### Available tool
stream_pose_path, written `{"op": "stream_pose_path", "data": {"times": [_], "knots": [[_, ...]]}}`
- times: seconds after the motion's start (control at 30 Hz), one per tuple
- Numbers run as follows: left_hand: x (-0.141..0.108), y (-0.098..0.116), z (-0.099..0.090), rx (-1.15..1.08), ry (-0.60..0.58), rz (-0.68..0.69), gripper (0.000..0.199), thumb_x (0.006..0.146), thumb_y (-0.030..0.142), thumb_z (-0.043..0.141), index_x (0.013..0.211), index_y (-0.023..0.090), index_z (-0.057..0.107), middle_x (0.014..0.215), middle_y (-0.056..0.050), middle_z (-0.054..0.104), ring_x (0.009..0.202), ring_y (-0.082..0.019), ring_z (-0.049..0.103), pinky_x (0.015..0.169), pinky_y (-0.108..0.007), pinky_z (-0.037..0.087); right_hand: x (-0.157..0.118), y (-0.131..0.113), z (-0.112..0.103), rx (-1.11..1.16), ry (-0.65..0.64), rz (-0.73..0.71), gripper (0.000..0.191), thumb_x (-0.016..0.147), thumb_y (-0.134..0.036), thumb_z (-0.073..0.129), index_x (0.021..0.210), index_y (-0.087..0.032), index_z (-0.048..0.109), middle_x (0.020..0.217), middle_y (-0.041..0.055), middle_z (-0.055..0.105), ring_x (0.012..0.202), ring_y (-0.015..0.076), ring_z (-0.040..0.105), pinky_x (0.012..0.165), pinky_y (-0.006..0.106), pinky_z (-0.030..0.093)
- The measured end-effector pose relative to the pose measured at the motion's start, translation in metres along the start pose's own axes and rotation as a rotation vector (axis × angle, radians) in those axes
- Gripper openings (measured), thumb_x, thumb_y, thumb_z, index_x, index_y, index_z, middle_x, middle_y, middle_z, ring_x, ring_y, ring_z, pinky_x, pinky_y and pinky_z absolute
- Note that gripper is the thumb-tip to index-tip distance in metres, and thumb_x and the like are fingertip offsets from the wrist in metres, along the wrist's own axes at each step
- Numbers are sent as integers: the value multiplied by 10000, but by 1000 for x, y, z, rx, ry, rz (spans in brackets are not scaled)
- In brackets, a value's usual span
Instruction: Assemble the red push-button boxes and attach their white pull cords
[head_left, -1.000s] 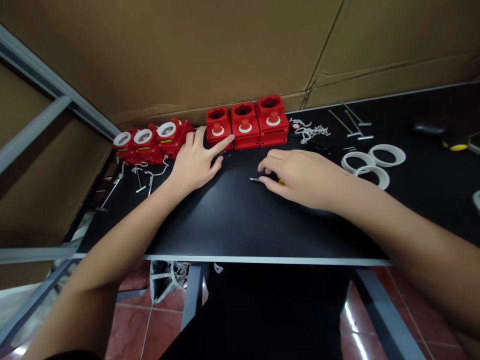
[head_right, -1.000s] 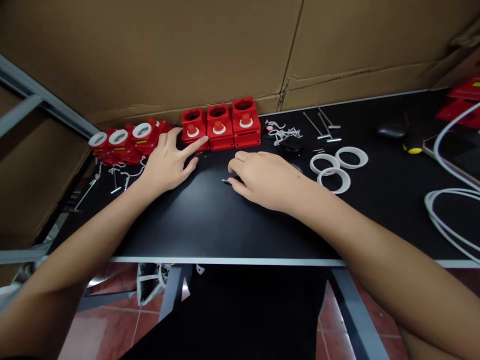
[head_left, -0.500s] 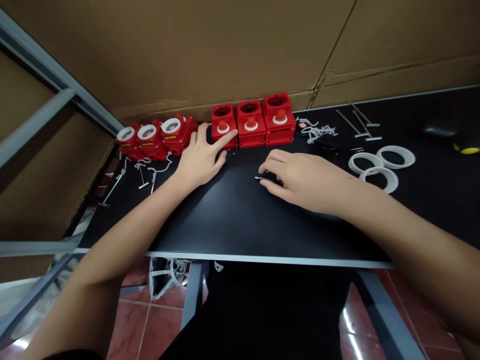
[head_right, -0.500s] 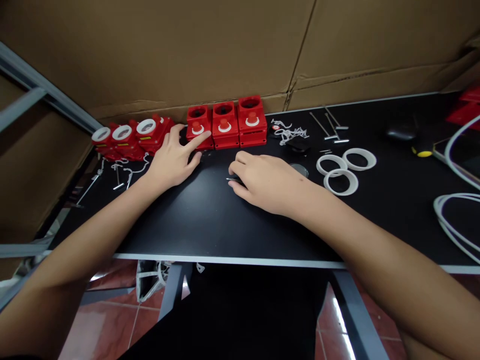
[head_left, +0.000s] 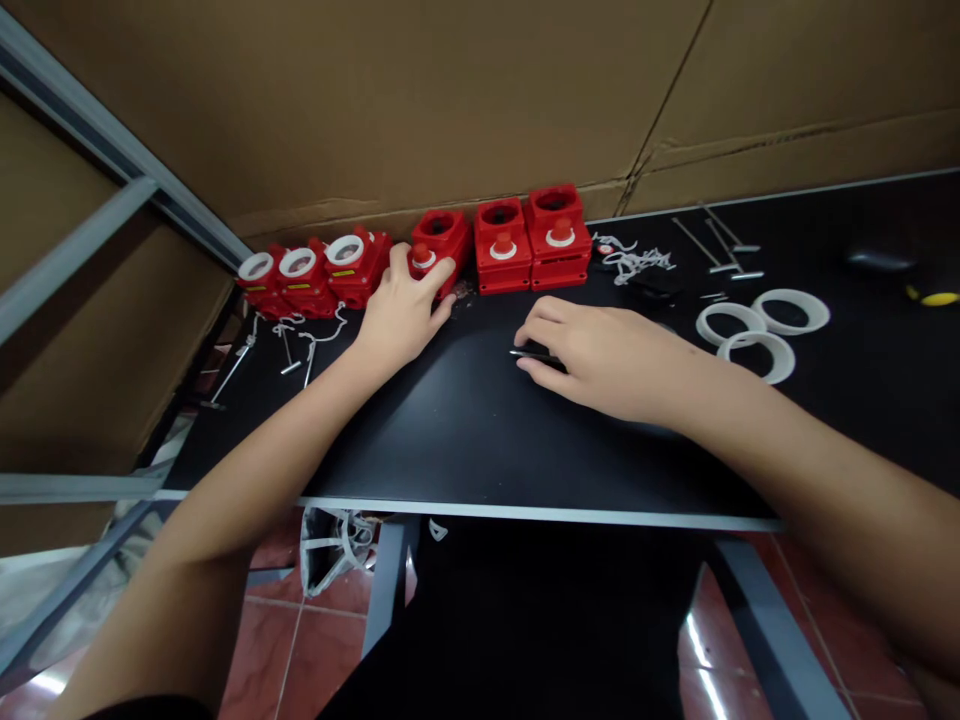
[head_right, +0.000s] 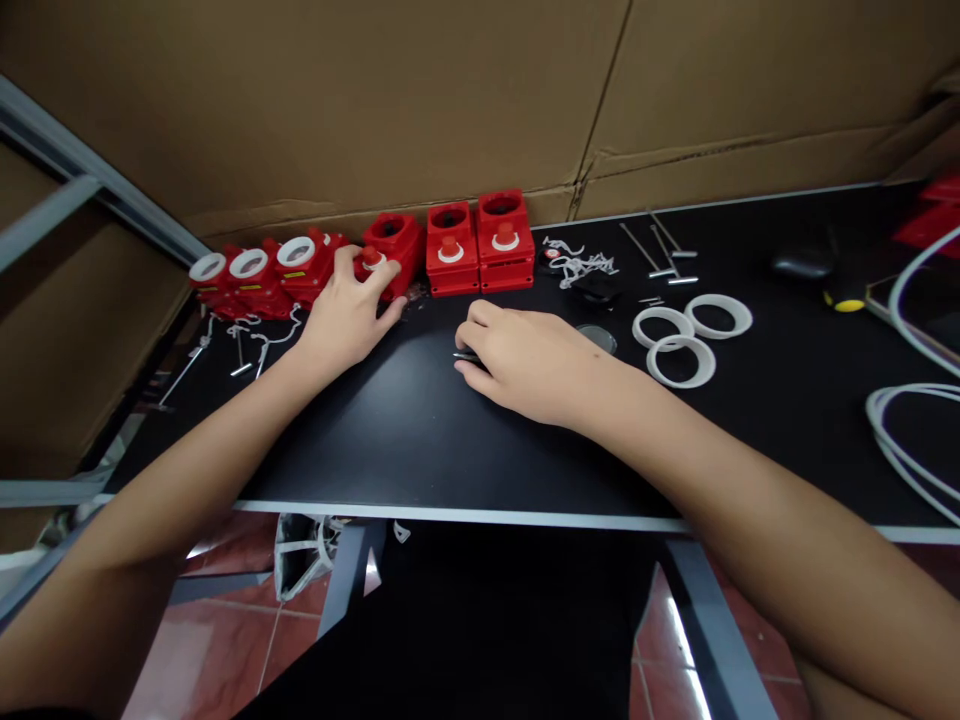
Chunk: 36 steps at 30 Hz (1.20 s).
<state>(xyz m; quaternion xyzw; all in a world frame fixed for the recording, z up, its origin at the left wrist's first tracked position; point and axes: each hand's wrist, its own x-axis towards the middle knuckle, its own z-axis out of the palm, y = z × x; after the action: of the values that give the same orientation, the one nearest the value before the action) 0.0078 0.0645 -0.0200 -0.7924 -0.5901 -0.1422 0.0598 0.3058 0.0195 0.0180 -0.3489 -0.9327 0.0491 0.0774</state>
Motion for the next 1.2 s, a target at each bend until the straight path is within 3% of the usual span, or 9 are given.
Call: {"op": "stream_pose_path", "data": {"times": [0.1, 0.33, 0.5, 0.7, 0.8, 0.93, 1.07, 1.2], "knots": [[3, -8, 5, -21, 42, -31, 434, 1152, 406, 618, 1564, 271, 604, 1700, -227, 481, 1439, -481, 696, 1087, -629, 693, 0, 0, -1, 13, -17, 9, 312, 1162, -338, 557, 1232, -160, 804, 1244, 136, 776, 918, 270, 771, 746, 386, 532], [2, -11, 7, -12, 130, -53, 484, 1070, 364, 717, 1505, 208, 573, 1505, -233, 590, 1504, -468, 635, 1317, -655, 541, -4, 2, -2, 30, -41, 43, 310, 1151, -360, 590, 1251, -164, 808, 1231, 140, 776, 921, 280, 765, 773, 403, 546], [-23, -4, -12, -23, 70, -37, 590, 1015, 346, 709, 1542, 181, 503, 1385, -215, 657, 1376, -481, 684, 1248, -700, 578, -11, 13, -2, 6, -60, 23, 300, 1077, -334, 698, 1261, -125, 811, 1197, 165, 775, 1077, 341, 769, 909, 443, 577], [-46, -2, -41, -41, -35, -42, 667, 950, 374, 703, 1548, 184, 478, 1495, -216, 645, 1398, -486, 705, 1145, -649, 655, -17, 26, 0, 30, -57, 63, 131, 1055, -271, 669, 1095, -206, 775, 1073, 92, 790, 881, 265, 751, 749, 379, 507], [-54, 3, -48, -54, -3, 36, 689, 919, 313, 704, 1547, 169, 462, 1456, -198, 657, 1342, -452, 738, 1120, -591, 663, -15, 34, 4, 24, -13, 81, 104, 1060, -275, 686, 1084, -208, 762, 1081, 99, 800, 886, 270, 755, 775, 384, 522], [-61, 13, -47, -160, 50, 248, 678, 876, 243, 721, 1499, 191, 459, 1419, -181, 675, 1262, -429, 749, 1095, -586, 655, -12, 49, 12, -14, 126, 153, 126, 1059, -320, 746, 1107, -204, 762, 1082, 115, 804, 925, 305, 758, 787, 399, 531], [-64, 23, -42, -303, 33, 473, 534, 908, 192, 680, 1387, 211, 444, 1319, -167, 685, 1175, -402, 757, 1006, -581, 671, -3, 56, 17, 83, 221, 46, 121, 1094, -288, 726, 1155, -194, 770, 1114, 140, 808, 1010, 325, 765, 880, 426, 579], [-66, 31, -41, -419, -58, 618, 500, 939, 149, 657, 1365, 227, 407, 1421, -214, 654, 1213, -385, 760, 991, -568, 689, 5, 52, 16, 144, 196, -46, 142, 1123, -289, 690, 1194, -213, 786, 1181, 137, 806, 1048, 309, 754, 942, 437, 603]]}}
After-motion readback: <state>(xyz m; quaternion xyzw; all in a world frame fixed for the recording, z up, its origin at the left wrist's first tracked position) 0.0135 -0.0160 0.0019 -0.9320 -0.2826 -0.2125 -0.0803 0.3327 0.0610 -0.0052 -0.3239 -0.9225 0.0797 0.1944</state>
